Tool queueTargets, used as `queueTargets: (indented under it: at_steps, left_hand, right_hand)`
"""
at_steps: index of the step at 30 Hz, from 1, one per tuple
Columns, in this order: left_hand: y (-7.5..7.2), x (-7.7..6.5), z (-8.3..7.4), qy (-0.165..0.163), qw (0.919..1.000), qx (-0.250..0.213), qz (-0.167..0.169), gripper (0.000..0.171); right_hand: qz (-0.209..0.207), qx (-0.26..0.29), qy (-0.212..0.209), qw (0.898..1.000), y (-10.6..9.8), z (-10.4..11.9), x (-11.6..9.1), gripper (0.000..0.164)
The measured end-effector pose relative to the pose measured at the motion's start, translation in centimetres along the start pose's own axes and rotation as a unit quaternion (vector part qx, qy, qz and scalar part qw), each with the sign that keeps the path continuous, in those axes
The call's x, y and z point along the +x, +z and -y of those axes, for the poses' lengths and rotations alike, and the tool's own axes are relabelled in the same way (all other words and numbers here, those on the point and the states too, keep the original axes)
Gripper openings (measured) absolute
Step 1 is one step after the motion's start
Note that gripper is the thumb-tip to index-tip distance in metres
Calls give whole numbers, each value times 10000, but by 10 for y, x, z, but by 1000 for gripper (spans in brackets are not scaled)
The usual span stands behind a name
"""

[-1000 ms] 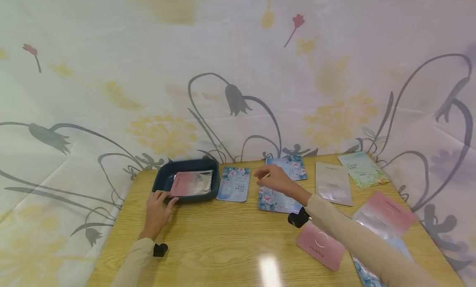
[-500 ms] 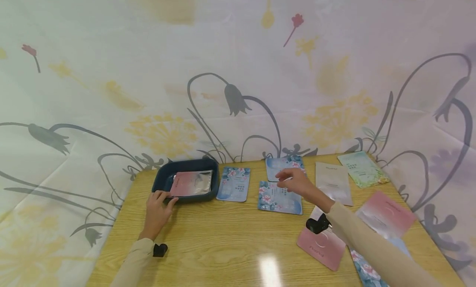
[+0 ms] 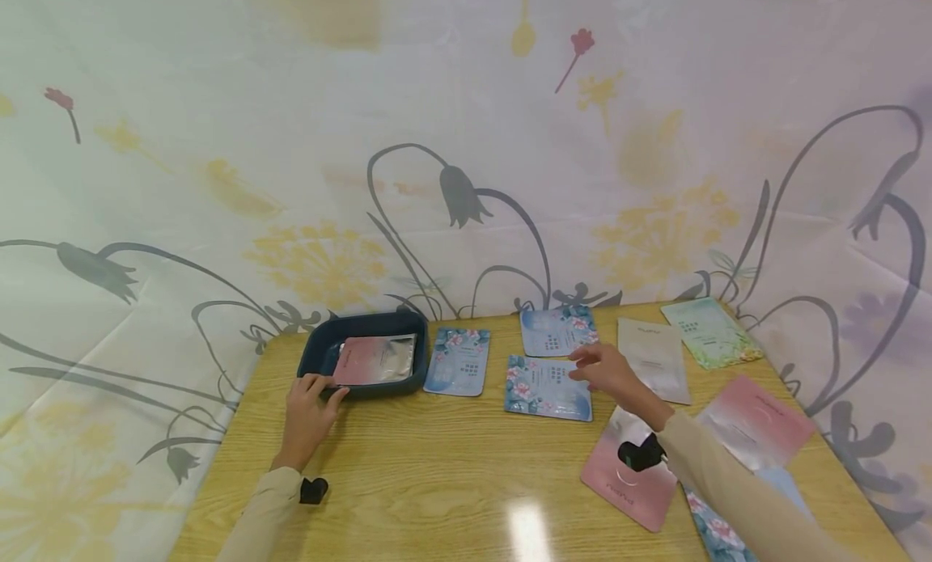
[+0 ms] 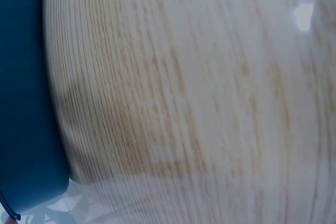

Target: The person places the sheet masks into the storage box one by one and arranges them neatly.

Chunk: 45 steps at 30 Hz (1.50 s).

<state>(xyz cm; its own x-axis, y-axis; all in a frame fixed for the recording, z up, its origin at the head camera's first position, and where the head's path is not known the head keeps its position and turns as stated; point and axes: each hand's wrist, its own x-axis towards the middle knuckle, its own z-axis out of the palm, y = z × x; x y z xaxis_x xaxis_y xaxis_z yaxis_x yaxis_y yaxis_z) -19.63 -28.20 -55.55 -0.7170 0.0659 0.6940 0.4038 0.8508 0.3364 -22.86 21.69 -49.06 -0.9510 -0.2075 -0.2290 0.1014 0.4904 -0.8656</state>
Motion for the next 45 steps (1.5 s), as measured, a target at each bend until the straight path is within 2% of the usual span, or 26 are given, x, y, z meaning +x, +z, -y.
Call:
queueTargets:
  at_steps: [7, 14, 17, 20, 24, 28, 34, 38, 45]
  left_hand:
    - [2, 0, 0, 37, 10000, 37, -28, 23]
    - [0, 1, -1, -3, 10000, 34, 24, 22]
    - [0, 1, -1, 31, 10000, 27, -37, 23]
    - [1, 1, -1, 71, 10000, -12, -63, 23]
    - [2, 2, -1, 120, 9999, -32, -30, 23]
    - [2, 1, 0, 98, 9999, 15, -60, 23]
    - [2, 1, 0, 90, 9999, -20, -41, 23]
    - [1, 1, -2, 35, 10000, 18, -17, 23]
    - [-1, 1, -2, -20, 10000, 52, -9, 23]
  right_hand:
    - [-333, 123, 531, 9980, 4, -20, 1, 43]
    - [-848, 155, 783, 9932, 14, -37, 10, 39]
    - [-1192, -162, 670, 9905, 21, -42, 14, 38]
    - [-1572, -754, 407, 9838, 27, -44, 17, 32]
    - [-1833, -1088, 193, 9768, 31, -43, 16, 25]
    - [-1746, -877, 288, 9803, 32, -41, 14, 18]
    - [-1412, -339, 724, 9867, 31, -42, 16, 10]
    - [-1125, 120, 845, 9900, 28, -41, 14, 14]
    - [-803, 811, 972, 9887, 27, -39, 8, 26]
